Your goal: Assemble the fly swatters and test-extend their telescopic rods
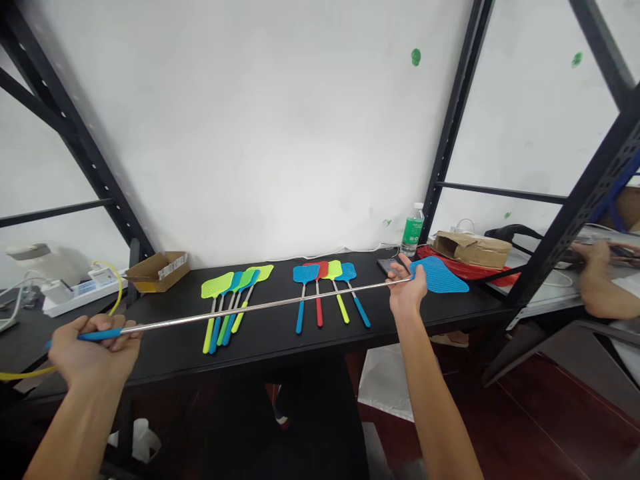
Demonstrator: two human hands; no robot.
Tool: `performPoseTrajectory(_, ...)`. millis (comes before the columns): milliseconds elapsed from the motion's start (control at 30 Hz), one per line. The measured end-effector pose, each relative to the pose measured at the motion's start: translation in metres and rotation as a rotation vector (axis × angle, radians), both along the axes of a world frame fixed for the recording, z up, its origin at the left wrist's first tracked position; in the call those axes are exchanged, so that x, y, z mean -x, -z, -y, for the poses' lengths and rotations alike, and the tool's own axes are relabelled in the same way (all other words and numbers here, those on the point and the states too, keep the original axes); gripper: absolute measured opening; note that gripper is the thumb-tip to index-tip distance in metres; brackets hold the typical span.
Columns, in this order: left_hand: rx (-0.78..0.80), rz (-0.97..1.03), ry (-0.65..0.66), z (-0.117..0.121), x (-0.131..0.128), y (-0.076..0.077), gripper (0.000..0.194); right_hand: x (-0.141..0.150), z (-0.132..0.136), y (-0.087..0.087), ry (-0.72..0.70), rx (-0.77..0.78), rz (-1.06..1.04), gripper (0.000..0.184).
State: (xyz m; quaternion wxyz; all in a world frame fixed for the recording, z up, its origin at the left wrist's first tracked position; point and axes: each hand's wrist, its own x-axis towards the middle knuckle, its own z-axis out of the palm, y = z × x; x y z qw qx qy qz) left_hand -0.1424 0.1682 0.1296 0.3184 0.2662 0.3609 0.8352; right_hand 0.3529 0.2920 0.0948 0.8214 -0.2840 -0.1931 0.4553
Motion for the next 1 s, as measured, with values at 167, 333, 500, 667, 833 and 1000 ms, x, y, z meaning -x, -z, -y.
performPoseTrajectory(167,-0.011,0.011,0.057,-0.007,-0.03,-0.002,0.038,0.014,0.004,-0.006,-0.022,-0.032,0.005,0.039)
performPoseTrajectory(333,0.034,-0.047,0.214,-0.016,-0.073,0.009,0.035,0.045,0.013,-0.011,-0.081,-0.064,0.004,0.036)
performPoseTrajectory(500,0.076,-0.143,0.333,-0.013,-0.103,0.019,0.036,0.075,0.02,-0.008,-0.153,-0.1,0.043,0.036)
performPoseTrajectory(667,0.143,-0.245,0.402,-0.008,-0.112,0.016,0.036,0.08,0.021,-0.006,-0.202,-0.098,0.058,0.037)
performPoseTrajectory(833,0.176,-0.295,0.379,-0.012,-0.091,0.011,0.023,0.061,0.02,-0.013,-0.145,-0.124,0.077,0.037)
performPoseTrajectory(1000,0.242,-0.547,0.426,-0.01,-0.075,0.01,0.019,0.047,0.021,-0.018,-0.101,-0.134,0.058,0.036)
